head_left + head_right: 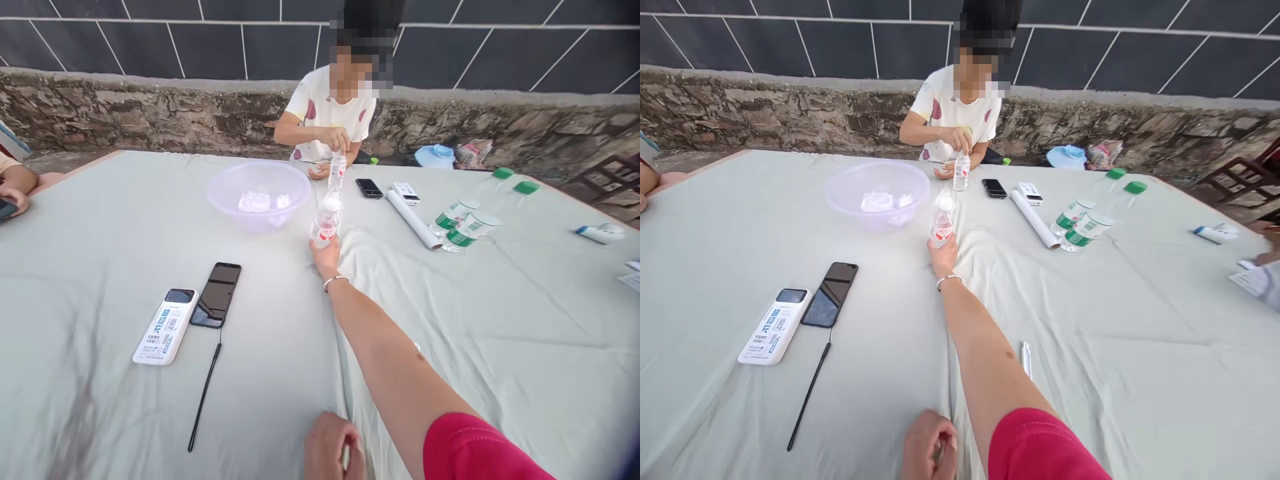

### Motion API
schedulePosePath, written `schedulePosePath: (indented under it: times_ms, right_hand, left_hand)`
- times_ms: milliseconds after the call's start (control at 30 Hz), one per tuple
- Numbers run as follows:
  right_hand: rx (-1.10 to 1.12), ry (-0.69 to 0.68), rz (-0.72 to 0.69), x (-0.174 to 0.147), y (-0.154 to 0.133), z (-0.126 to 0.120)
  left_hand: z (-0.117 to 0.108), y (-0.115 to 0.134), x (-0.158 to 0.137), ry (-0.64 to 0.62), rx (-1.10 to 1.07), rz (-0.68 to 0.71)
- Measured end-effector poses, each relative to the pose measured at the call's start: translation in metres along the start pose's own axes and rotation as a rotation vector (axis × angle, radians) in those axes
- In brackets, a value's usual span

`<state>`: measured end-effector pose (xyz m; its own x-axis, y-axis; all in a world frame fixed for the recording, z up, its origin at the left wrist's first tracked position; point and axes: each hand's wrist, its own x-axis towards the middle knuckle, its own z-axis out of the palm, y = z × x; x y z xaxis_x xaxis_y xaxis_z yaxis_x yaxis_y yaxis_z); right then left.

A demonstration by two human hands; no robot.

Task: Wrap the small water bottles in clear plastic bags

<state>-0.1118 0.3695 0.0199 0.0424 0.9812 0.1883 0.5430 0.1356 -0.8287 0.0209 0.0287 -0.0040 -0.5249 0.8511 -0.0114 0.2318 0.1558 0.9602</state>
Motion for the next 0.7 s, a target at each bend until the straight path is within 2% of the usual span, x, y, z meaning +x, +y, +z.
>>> schedulePosePath:
  times_ms: [100, 167, 233, 300, 367, 433, 533, 633, 700]
  right_hand:
    - [0.057, -0.051, -0.009, -0.053, 0.013, -0.038]
    - [0.089, -0.097, -0.030, -0.093, 0.022, -0.065]
    - [0.106, -0.141, -0.049, -0.136, 0.032, -0.096]
    - [0.179, -0.246, -0.055, -0.179, 0.041, -0.128]
    - [0.349, -0.435, -0.045, -0.218, 0.048, -0.160]
    - [0.553, -0.620, -0.025, -0.247, 0.052, -0.186]
    - [0.732, -0.835, -0.001, -0.268, 0.051, -0.211]
    - [0.705, -0.941, -0.030, -0.272, 0.045, -0.216]
    - [0.571, -0.916, -0.110, -0.272, 0.043, -0.214]
  left_hand:
    - [-0.020, 0.010, 0.012, -0.018, -0.096, -0.055]
    - [-0.034, 0.012, 0.020, 0.064, -0.134, -0.073]
    - [-0.046, 0.009, 0.026, 0.199, -0.160, -0.085]
    - [-0.055, 0.007, 0.031, 0.301, -0.230, -0.099]
    - [-0.060, 0.007, 0.034, 0.305, -0.366, -0.110]
    - [-0.062, 0.009, 0.034, 0.216, -0.515, -0.110]
    - [-0.060, 0.013, 0.030, -0.023, -0.715, -0.153]
    - [-0.057, 0.011, 0.028, -0.257, -0.962, -0.327]
    - [-0.057, 0.009, 0.029, -0.339, -1.110, -0.431]
